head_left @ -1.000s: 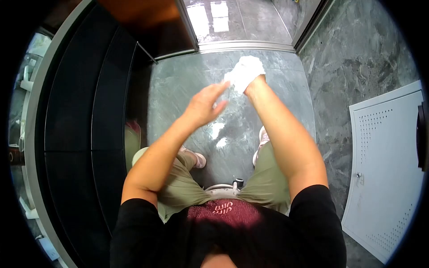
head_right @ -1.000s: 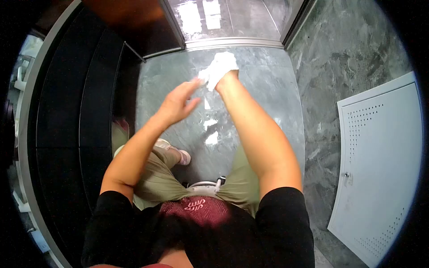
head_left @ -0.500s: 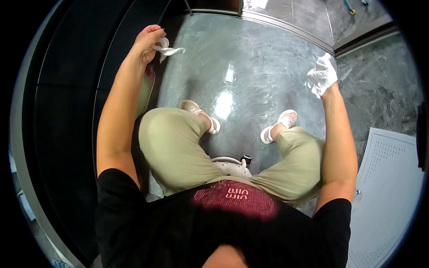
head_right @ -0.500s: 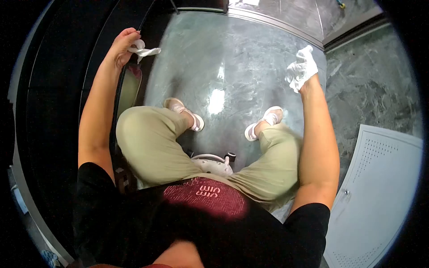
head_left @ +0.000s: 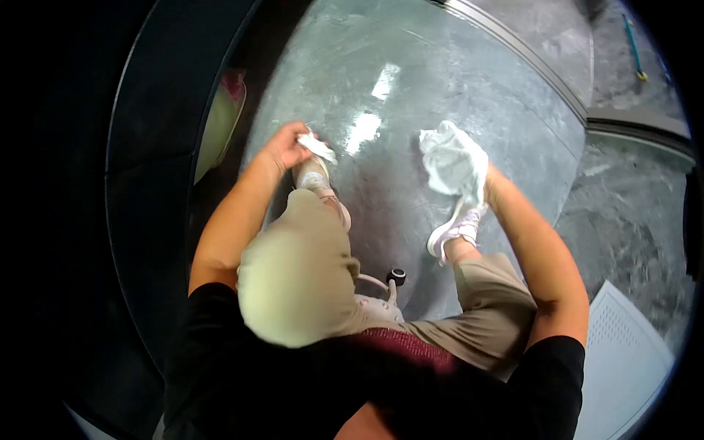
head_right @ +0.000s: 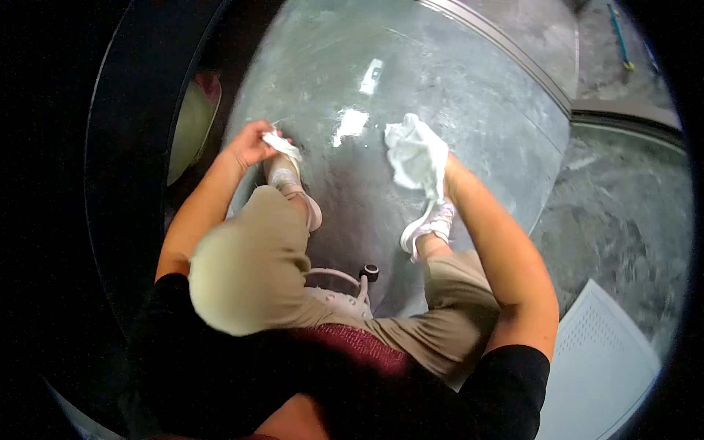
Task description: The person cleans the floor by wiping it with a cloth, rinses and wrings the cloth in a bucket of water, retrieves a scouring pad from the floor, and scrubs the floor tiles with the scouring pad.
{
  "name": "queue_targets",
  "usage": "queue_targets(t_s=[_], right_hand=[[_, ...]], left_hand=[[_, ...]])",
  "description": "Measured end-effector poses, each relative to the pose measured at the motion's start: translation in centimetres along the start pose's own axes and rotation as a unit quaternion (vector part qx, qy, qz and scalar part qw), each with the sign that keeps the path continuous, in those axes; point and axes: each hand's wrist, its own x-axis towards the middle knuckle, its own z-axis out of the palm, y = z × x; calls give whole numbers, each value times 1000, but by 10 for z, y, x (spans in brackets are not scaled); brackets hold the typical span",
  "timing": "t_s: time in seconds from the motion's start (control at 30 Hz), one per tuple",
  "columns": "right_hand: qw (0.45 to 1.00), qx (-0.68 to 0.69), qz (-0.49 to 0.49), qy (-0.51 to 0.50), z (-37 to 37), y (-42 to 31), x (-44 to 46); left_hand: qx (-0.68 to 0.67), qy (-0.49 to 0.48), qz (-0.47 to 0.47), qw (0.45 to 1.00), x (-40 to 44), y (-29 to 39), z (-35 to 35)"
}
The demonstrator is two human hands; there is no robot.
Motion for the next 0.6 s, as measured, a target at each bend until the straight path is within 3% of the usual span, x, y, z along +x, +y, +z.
queue_targets(t_s=[0.03,0.07,0.1,0.17,0.2,0.23,0.27,0.3,0.33,0.37,0.4,0.43,0.47,0.5,0.57,0.6], right_hand=[[996,-86,-3,1,2,-14,12],[967,-241,-66,46,6,-36,17],[879,-429,-151,145,-18,-58,34],[700,-576,-324,270,-93,-125,81],[663,-621,-306,285,-30,-135,64],[528,-642,-440,339,-66,-151,99],[354,-725,-500,315,-78,-167,120],[365,-726,-494,310,-94,-169,152],[583,-508,-540,332,-113,-162,189],[743,-239,-534,325,-120,-154,215],[863,-152,-407,258,-78,-129,209],[753,-388,-455,275,-91,-93,233],[571,-566,-503,317,-104,-58,258],[211,-758,-527,321,-90,-26,251],[420,-763,-473,134,-102,41,257],[358,-826,-432,61,-87,59,228]], left_hand=[[8,-42,4,999,12,-8,-7],[18,-85,9,996,21,-16,-12],[15,-73,7,997,22,-22,-9],[65,-65,21,996,19,-29,0],[55,-75,16,996,22,-31,-6],[51,-62,11,997,23,-33,-12],[35,-49,19,998,21,-33,-17],[19,-34,26,999,17,-32,-23],[8,-37,33,999,12,-30,-30],[7,-26,34,999,4,-26,-37],[1,-14,45,999,-4,-20,-42],[-4,-3,57,998,-12,-15,-44],[-14,31,68,997,-19,-11,-43],[-15,36,71,997,-18,-6,-46],[-38,70,80,994,-22,-5,-55],[-46,86,88,991,-23,-6,-49]])
